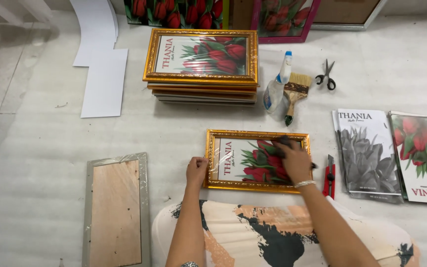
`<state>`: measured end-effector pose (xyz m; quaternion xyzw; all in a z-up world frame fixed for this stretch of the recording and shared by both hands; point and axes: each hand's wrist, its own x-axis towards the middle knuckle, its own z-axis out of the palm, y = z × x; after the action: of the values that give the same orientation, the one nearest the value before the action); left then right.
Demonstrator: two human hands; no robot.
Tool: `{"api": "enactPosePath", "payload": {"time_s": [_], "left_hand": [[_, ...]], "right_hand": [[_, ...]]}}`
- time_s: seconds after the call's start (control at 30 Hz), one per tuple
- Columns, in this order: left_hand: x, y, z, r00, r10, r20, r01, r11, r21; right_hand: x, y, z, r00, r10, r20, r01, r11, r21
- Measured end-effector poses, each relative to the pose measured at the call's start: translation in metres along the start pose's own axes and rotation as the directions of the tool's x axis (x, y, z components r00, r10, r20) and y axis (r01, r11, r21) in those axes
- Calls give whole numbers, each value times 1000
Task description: Cleaning a gold-colored picture frame using a brush, spray cleaner, and a cloth.
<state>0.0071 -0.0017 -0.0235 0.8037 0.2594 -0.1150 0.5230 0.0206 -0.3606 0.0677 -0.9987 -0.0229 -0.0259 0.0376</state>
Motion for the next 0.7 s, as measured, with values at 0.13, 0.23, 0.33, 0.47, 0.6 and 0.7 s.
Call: {"api": "enactPosePath", "payload": {"time_s": [0.13, 0.23, 0.33, 0.47, 0.6, 0.7], "left_hand": [[-1, 1, 3, 1000, -8, -11, 8, 1000, 25], [-13, 17, 2, 1000, 0, -20, 0, 999, 38], [-12, 18, -1, 1000, 0, -16, 1, 996, 84], [-8, 13, 1, 1000, -19, 13, 18, 995, 99], [-8, 11, -3, 1000, -14, 16, 14, 1000, -14], [-23, 27, -11, 1000, -21, 20, 23, 995, -95]], "right_hand": [[-10, 44, 18, 981, 188, -51, -193, 970, -147], [-6, 14, 41, 963, 260, -66, -265, 960, -91], [6, -57, 37, 951, 310, 7, -310, 949, 52], [29, -162, 36, 967, 137, 216, -185, 957, 224], [26, -212, 24, 968, -141, 207, 82, 959, 270], [24, -185, 27, 954, -240, 180, 194, 951, 240]]}}
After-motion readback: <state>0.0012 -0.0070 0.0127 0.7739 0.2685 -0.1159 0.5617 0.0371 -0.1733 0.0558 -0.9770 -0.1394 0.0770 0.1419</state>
